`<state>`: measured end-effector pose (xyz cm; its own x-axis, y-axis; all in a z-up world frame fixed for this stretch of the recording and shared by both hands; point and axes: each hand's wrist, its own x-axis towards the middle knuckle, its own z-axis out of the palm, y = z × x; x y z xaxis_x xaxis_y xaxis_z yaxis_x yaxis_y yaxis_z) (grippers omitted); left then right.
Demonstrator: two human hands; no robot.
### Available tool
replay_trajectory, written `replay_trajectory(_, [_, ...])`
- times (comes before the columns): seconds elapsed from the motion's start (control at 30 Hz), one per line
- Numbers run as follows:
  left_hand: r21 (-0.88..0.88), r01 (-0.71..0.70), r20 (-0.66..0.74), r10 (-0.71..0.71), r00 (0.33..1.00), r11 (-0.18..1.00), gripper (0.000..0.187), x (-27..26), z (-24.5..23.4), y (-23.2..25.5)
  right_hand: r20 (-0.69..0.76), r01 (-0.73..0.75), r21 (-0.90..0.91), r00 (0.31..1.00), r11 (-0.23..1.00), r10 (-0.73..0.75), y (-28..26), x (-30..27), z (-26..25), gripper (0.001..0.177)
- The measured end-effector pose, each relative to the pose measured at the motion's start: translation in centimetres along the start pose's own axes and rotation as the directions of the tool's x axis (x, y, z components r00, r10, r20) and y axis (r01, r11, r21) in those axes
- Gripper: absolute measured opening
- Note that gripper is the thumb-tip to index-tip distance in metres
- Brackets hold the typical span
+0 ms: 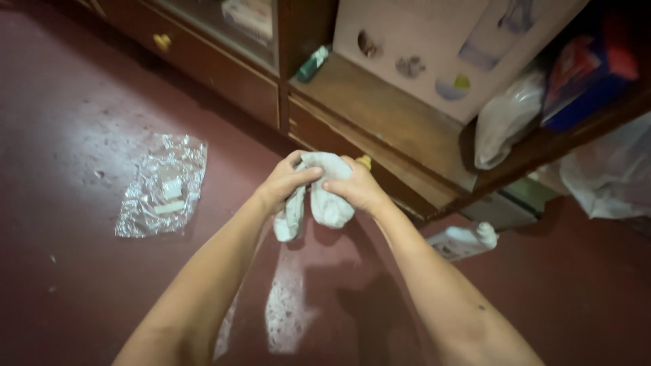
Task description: Organize supplies in a cabinet and clean surfaces in a bedroom and kitchen area.
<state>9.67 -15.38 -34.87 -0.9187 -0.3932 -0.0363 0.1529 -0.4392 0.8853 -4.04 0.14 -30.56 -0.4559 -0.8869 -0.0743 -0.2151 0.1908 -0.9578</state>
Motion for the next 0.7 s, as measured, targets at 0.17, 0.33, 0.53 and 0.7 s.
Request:
replay_trajectory(0.17, [-0.077,0.092,0.135,-0.081,0.988,0.993,0.068,-2.6,1.8,7.4,-0.129,0.073,0.372,0.991,0.925,-0.027,-7.5,1.5,-0.3,0.048])
replay_trajectory(0.33, [-0.185,-0.105,0.006,0.108,0.994,0.977,0.051,2.0,3.6,7.6,-0.059,-0.015,0.623,0.996,0.782,0.067,-11.9,2.6,-1.9,0.062])
replay_trajectory(0.53, [-0.623,0.019,0.086,0.044,0.995,0.782,0.061,5.9,12.2,11.5,-0.686,0.175,-0.451,0.559,0.875,-0.465,-11.6,2.7,-2.5,0.08])
replay_trajectory(0.7, [-0.436,0.149,0.055,-0.139,0.989,0.888,0.091,6.9,15.0,12.3,-0.455,0.111,-0.461,0.822,0.88,-0.342,-12.9,1.7,-5.9,0.083])
